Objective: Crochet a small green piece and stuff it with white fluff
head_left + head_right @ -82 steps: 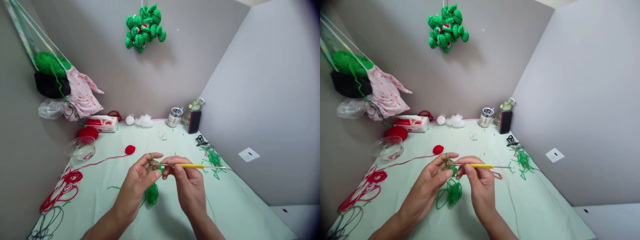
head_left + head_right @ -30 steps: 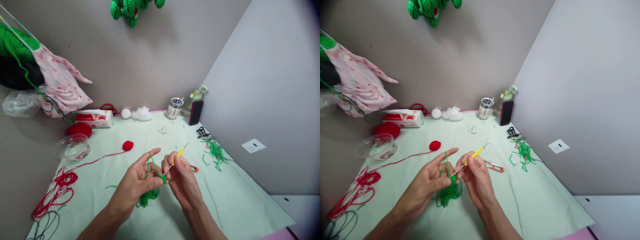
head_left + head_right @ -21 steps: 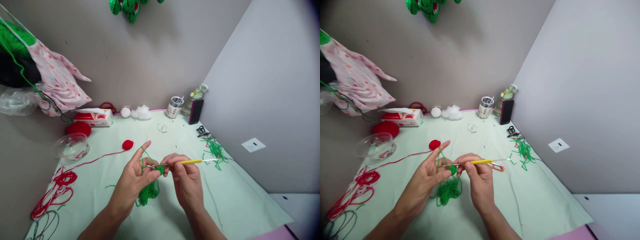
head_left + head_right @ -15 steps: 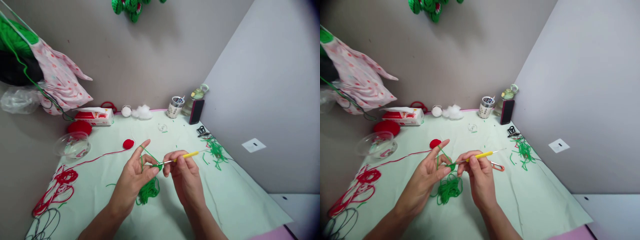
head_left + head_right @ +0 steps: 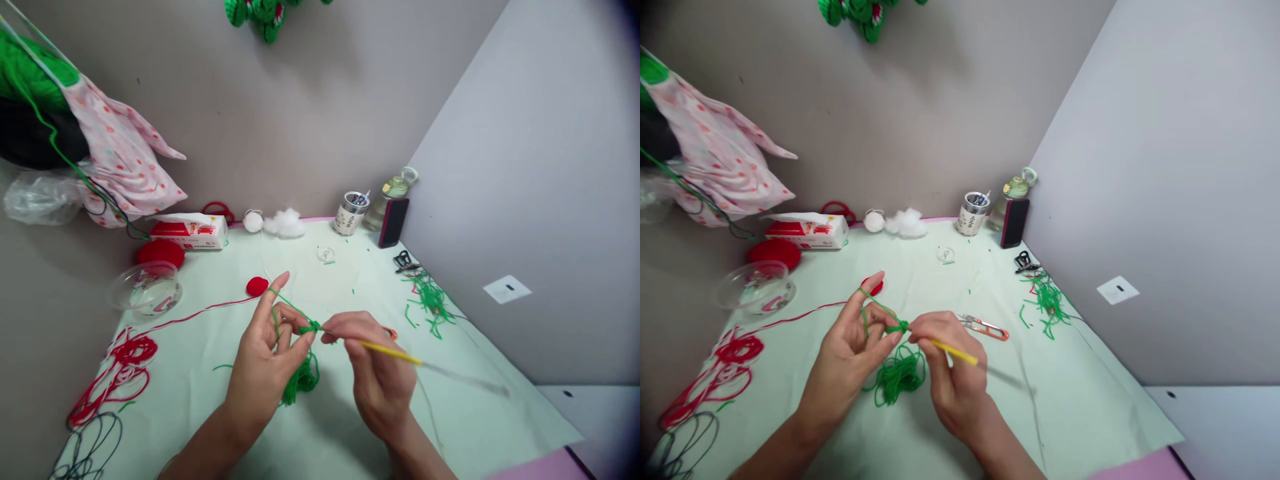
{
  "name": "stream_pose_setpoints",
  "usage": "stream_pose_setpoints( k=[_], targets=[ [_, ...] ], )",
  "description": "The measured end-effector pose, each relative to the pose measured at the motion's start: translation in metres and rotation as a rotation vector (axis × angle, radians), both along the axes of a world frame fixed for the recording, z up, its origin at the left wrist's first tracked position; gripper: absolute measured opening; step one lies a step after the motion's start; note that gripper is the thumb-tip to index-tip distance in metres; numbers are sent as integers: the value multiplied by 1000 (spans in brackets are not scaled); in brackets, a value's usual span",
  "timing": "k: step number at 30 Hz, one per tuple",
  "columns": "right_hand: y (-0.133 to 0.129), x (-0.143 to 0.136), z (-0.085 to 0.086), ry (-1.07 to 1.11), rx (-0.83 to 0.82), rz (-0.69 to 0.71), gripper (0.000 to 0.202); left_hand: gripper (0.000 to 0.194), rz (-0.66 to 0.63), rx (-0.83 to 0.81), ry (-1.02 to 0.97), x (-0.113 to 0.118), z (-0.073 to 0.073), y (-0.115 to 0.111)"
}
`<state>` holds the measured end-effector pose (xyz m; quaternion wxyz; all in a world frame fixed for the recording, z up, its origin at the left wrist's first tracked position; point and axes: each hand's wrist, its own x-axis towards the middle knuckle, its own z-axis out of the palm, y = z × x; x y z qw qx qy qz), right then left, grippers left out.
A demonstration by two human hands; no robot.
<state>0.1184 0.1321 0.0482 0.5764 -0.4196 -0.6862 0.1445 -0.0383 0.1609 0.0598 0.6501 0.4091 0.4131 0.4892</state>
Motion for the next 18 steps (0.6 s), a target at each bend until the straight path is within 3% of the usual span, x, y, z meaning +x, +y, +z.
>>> stream_pose_setpoints(
  k=[3, 6, 9, 12, 15, 18],
  targets=[
    [-1, -1, -11, -318, 190, -148, 30, 95, -26, -60, -76, 2, -1, -2],
    [-2, -3, -17, -271, 305, -210, 32, 85, -179, -244, -258, 0, 0, 1],
    [0, -3, -10, 136, 61, -104, 27, 75, -237, -371, -333, -4, 4, 5],
    [5, -2, 0, 482, -147, 54, 24, 67, -211, -328, -322, -5, 6, 7],
    [9, -4, 2, 484, -231, 137, 20, 62, -212, -259, -284, -2, 4, 5],
    [8, -8, -4, 311, -181, 36, 23, 62, -145, -186, -213, 3, -3, 2]
  ],
)
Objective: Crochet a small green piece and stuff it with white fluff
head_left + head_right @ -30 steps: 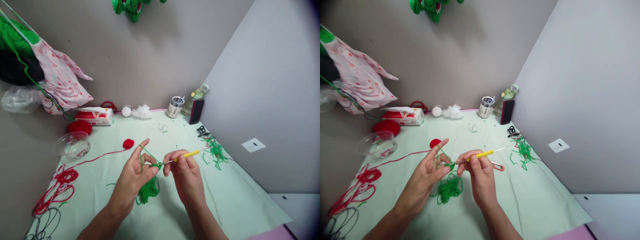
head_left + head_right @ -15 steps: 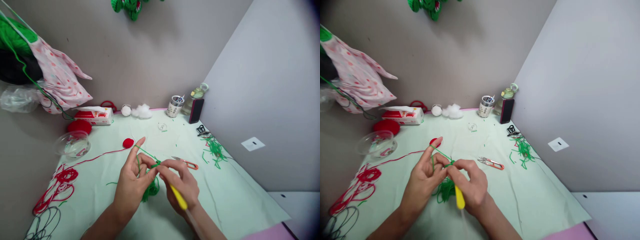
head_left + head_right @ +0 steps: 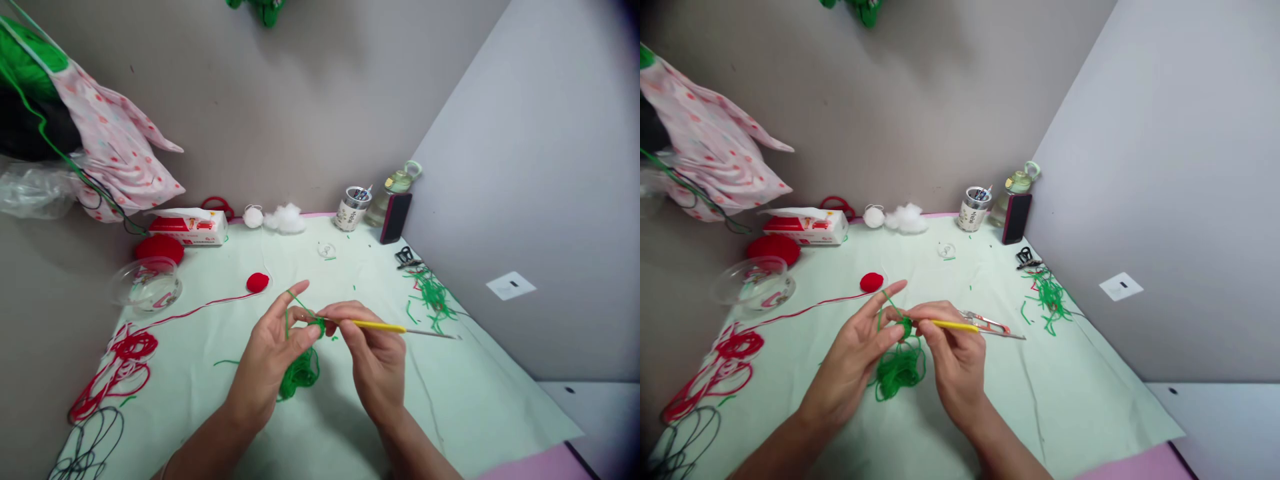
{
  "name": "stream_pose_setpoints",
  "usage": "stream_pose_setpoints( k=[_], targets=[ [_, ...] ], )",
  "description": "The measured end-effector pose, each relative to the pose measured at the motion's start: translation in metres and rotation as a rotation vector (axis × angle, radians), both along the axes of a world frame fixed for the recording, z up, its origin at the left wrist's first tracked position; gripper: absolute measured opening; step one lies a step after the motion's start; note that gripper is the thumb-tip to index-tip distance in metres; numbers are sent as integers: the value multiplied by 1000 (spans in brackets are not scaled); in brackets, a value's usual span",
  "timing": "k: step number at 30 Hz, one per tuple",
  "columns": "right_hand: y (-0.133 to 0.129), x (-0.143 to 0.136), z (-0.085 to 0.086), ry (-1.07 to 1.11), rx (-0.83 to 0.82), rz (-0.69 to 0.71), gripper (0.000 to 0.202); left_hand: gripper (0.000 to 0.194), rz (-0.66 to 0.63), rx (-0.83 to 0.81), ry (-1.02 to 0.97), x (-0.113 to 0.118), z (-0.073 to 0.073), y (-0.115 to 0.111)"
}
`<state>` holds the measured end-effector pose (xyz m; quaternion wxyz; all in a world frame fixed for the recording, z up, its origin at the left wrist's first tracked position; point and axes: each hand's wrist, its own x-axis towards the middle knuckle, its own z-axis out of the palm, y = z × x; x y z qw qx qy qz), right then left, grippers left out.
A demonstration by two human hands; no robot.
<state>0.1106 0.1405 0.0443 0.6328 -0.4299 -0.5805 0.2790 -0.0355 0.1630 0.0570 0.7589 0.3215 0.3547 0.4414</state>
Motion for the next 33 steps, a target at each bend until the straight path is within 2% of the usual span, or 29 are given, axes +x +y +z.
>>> stream_pose_setpoints(
  k=[3, 6, 9, 13, 15, 17, 21, 24, 26, 28, 31, 33],
  targets=[
    [-6, -2, -9, -280, 145, -136, 35, 67, 59, 11, -4, 4, -5, -2],
    [-9, 0, -12, -399, 201, -216, 39, 57, -19, -142, -133, 4, -6, 0],
    [-7, 5, -6, -228, 131, -223, 28, 42, -73, -251, -228, 0, -4, 4],
    [-1, 7, 2, 143, -49, -20, 19, 40, -21, -169, -190, -1, -2, 7],
    [1, 7, 2, 136, -100, 32, 18, 39, -22, -110, -116, 1, -2, 5],
    [3, 7, -2, 140, -138, 22, 16, 38, -24, -55, -49, 3, -2, 3],
    [4, 10, -7, 316, -224, 40, 21, 38, -28, 0, 13, 2, -3, 2],
    [3, 11, -5, 348, -217, 68, 23, 38, -17, 23, 48, 0, -4, 3],
    [0, 11, -2, 267, -182, 52, 24, 37, 1, 52, 96, -2, -4, 4],
    [-3, 10, 0, 95, -122, -10, 24, 36, 35, 96, 162, -2, -5, 3],
    [-8, 6, -4, -224, 75, -86, 26, 35, 117, 146, 268, 1, -6, 1],
    [-10, 4, -9, -404, 226, -122, 31, 40, 149, 131, 266, 4, -7, -1]
  ],
)
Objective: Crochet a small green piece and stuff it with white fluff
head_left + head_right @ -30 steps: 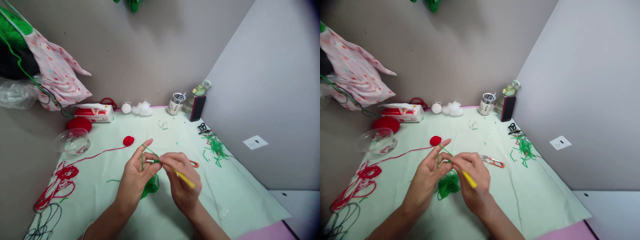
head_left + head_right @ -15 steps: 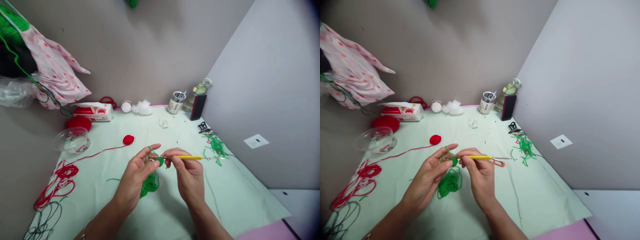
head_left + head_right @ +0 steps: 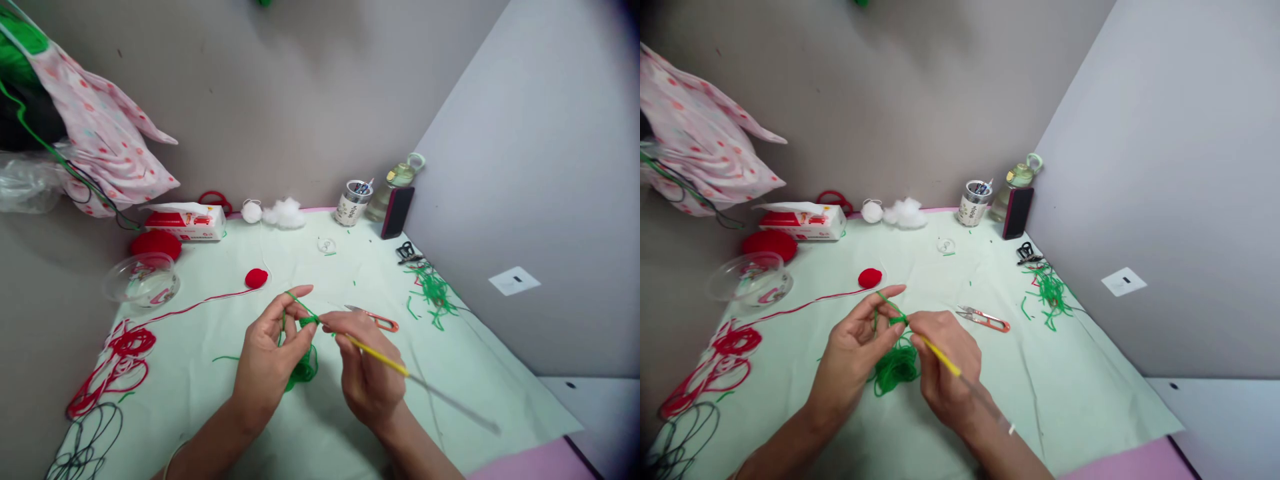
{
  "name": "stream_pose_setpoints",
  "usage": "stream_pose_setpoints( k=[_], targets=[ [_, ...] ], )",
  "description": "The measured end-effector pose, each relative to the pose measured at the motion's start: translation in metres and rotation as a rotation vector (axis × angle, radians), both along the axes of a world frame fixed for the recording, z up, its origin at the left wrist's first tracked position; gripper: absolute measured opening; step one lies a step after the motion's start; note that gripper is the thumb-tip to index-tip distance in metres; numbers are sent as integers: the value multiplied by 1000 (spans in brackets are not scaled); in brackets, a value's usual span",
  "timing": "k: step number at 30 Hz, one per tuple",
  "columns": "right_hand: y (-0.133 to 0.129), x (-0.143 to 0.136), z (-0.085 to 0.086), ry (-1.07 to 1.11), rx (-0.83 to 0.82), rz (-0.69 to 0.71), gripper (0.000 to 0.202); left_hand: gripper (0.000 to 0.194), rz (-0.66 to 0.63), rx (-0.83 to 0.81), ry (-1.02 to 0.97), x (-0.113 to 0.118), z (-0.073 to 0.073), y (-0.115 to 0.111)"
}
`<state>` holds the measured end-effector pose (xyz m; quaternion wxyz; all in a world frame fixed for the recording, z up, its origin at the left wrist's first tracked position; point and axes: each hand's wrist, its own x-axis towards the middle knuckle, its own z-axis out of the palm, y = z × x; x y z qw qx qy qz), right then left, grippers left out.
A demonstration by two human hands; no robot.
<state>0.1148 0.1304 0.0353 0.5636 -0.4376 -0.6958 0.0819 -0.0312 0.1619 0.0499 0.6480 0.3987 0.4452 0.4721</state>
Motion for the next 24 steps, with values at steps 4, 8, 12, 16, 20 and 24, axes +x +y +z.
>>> stream_pose_setpoints(
  k=[4, 8, 12, 16, 20, 24],
  targets=[
    [-1, 0, -7, -213, 96, -121, 39, 55, -129, -175, -277, 1, -2, 0],
    [3, 2, 0, 212, -88, -71, 26, 46, -189, -334, -444, -4, 0, 7],
    [10, 1, 6, 496, -253, 88, 22, 43, -191, -240, -364, -5, 1, 7],
    [10, -2, 0, 298, -195, 43, 24, 46, -106, -128, -268, 0, -2, 2],
    [6, 0, -7, -27, -1, -52, 37, 43, -157, -258, -386, 2, -6, 3],
    [8, 6, -2, 291, -117, -41, 26, 30, -191, -363, -505, -2, -5, 9]
  ],
)
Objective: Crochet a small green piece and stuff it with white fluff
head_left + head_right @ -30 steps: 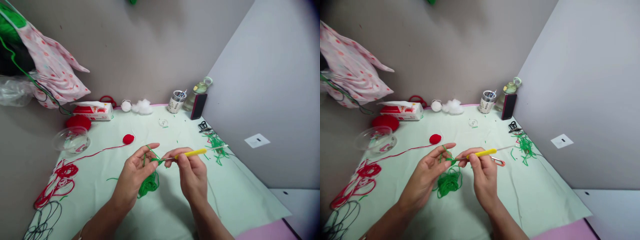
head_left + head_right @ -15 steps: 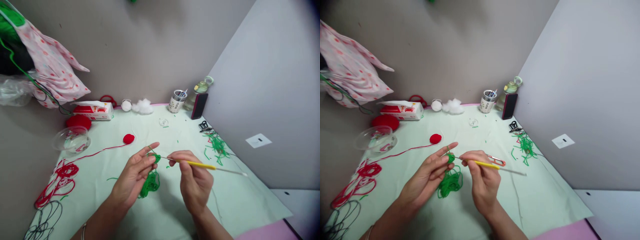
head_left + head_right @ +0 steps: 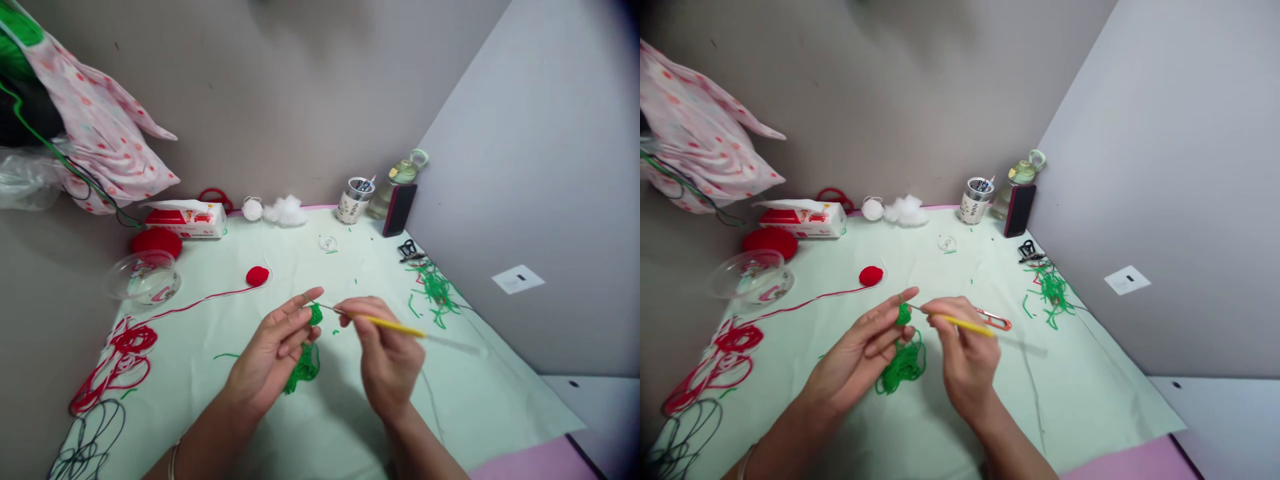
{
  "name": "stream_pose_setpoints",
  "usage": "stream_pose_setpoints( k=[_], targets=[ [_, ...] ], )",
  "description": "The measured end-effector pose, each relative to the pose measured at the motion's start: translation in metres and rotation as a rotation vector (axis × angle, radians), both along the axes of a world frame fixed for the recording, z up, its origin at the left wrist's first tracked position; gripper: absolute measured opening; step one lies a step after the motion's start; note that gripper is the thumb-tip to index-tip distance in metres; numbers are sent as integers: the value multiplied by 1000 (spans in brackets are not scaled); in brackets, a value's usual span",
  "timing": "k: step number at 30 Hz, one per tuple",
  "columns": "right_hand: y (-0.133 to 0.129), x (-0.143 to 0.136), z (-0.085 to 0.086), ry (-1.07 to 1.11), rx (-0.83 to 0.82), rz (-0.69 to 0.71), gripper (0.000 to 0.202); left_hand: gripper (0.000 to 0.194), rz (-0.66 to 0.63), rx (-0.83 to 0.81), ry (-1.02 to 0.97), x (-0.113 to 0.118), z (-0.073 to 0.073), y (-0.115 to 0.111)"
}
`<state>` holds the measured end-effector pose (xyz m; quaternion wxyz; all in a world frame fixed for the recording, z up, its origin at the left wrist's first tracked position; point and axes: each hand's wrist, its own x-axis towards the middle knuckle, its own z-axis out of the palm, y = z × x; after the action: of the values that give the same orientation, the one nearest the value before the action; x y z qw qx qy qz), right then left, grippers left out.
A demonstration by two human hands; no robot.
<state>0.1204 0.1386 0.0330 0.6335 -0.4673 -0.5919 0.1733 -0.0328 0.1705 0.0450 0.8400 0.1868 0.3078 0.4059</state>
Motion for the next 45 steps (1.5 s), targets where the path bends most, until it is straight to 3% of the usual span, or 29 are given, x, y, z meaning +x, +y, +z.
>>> stream_pose_setpoints(
  k=[3, 7, 12, 15, 18, 21, 24, 27, 29, 32, 35, 37, 41, 43, 45],
  targets=[
    [4, 1, 5, 277, -156, 133, 20, 30, 37, 67, 65, -1, 2, 1],
    [7, -1, 4, 260, -221, 171, 15, 35, 26, 188, 200, 1, 2, -3],
    [7, 2, -2, 481, -289, 215, 20, 29, 27, 248, 282, 0, 1, -4],
    [7, 3, -1, 503, -284, 236, 22, 28, 46, 255, 290, -2, 0, -4],
    [4, 2, 3, 396, -240, 194, 23, 29, 59, 283, 320, -3, -2, -3],
    [-1, -1, 6, 111, -142, 99, 24, 28, 100, 340, 410, -2, -6, -4],
    [-2, -3, 2, -274, 107, 32, 26, 30, 186, 375, 496, 2, -8, -8],
    [-1, -5, -5, -545, 315, -51, 30, 45, 195, 286, 390, 8, -8, -11],
    [-1, -5, -7, -524, 298, -78, 31, 49, 91, 154, 220, 9, -6, -10],
    [-1, -2, -5, -175, 121, -40, 29, 41, -8, 31, 69, 5, -3, -4],
    [2, -1, -2, 177, -47, 71, 24, 39, 49, 85, 94, 1, -1, -1],
    [4, -3, -1, 246, -118, 144, 21, 40, 59, 147, 146, 0, -1, -2],
    [6, -8, -5, 65, -102, 98, 21, 44, 122, 209, 225, 5, -4, -7],
    [4, -9, -9, -126, 27, 27, 26, 46, 157, 179, 210, 7, -5, -8],
    [2, -7, -10, -298, 164, -21, 33, 43, 112, 103, 141, 8, -7, -6]
  ],
)
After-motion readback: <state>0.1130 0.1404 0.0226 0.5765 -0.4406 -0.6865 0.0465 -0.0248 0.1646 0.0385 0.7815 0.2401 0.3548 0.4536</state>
